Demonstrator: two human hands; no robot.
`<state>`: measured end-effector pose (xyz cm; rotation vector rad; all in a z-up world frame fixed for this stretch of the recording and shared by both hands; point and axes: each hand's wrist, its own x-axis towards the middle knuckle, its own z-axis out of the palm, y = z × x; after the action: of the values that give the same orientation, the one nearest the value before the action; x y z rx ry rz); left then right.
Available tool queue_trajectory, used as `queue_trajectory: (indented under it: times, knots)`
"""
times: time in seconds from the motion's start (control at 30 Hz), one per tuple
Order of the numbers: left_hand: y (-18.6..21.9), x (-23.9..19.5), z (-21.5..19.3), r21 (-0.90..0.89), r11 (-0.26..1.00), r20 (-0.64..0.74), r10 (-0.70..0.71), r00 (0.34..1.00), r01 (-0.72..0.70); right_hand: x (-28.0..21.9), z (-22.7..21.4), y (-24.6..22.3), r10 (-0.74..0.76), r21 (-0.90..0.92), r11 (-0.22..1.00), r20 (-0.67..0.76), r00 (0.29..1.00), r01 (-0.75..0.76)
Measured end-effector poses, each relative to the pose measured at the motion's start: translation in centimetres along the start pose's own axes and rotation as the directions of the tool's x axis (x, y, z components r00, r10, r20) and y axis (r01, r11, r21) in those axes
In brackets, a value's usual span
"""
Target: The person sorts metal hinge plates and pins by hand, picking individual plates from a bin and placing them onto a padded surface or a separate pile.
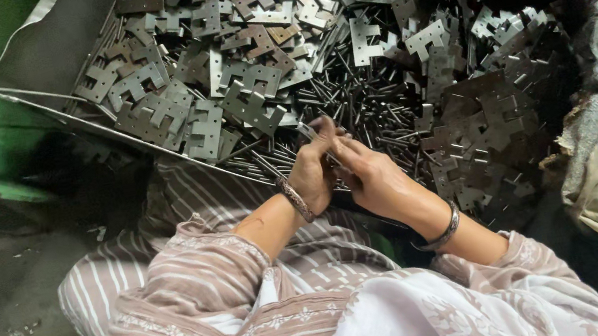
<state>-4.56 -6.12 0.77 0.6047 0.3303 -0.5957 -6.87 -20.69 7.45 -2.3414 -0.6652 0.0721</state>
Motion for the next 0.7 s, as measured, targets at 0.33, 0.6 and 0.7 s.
queue_trajectory:
  times: [0.33, 0.6, 0.7]
  knots:
    - [8.4, 1.3, -6.4, 0.692, -0.718, 0.36, 0.436, 0.825, 0.078, -8.4, -12.1, 8.7, 0.639, 0.896, 0.443, -0.341, 0.69, 0.033]
    - [8.1, 3.5, -8.6, 0.51, -0.848, 0.377, 0.372, 0.848, 0.145, -27.9, -27.9, 25.4, 0.036, -0.433, 0.239, -0.891, 0.453, -0.869]
    - [8.7, 3.5, -7.8, 0.528, -0.838, 0.355, 0.363, 0.862, 0.135, -33.3, -28.7, 29.6, 0.17, -0.485, -0.007, -0.862, 0.477, -0.874]
